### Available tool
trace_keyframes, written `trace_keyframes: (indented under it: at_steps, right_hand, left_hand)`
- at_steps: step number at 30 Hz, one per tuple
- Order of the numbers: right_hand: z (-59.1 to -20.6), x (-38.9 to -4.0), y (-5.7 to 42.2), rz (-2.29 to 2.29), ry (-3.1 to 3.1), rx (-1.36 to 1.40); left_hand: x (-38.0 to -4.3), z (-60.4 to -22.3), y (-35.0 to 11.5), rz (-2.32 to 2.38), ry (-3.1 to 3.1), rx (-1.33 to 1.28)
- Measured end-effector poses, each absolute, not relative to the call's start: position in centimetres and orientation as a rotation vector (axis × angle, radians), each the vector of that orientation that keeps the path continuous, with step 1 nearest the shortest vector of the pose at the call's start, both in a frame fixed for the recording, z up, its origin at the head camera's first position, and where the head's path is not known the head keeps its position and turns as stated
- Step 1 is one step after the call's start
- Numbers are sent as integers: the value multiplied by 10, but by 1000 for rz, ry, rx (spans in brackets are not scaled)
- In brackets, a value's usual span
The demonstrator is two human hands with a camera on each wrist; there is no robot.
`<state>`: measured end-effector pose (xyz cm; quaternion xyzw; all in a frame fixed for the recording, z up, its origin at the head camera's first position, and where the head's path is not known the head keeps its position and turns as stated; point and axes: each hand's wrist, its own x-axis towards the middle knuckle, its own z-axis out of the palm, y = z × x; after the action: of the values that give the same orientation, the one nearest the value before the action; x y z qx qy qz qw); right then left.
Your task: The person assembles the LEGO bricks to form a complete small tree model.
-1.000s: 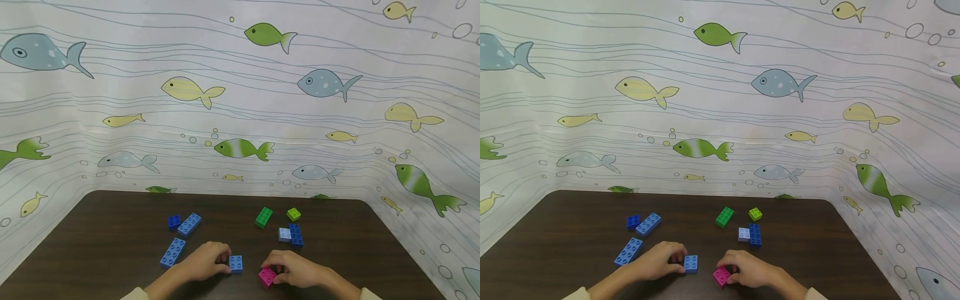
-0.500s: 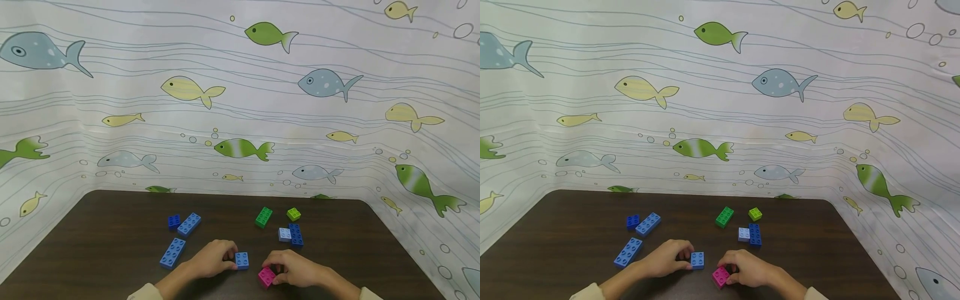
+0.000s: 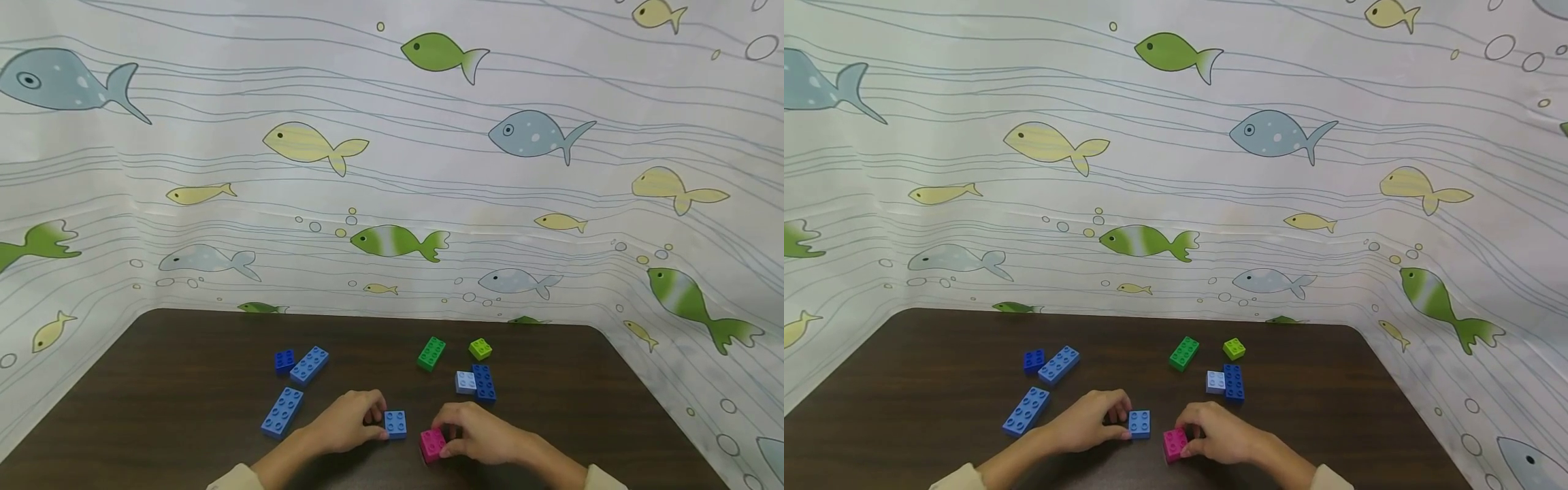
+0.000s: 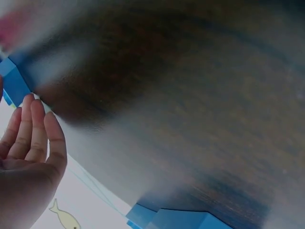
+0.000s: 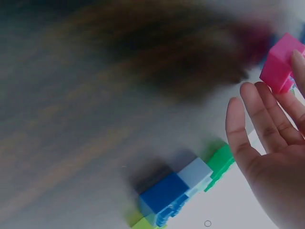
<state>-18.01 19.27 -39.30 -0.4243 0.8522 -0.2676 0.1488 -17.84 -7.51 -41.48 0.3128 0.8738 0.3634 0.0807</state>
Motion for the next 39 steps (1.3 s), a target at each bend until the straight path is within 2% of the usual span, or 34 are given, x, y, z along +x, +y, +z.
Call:
trace_keyframes:
  at_steps: [12,33,39]
  right_hand:
    - [-379,-190,163,-885,2532,-1060]
    - [-385,-190,138,-938,2544,-1076]
    - [-386,-190,138,-923,2544,-1074]
  left_hand:
    - [-177,-414,-74,1070,2634,930]
    - [-180,-415,-73,1036,2667,966]
    - [-182,-406,-76,1162,2522,946]
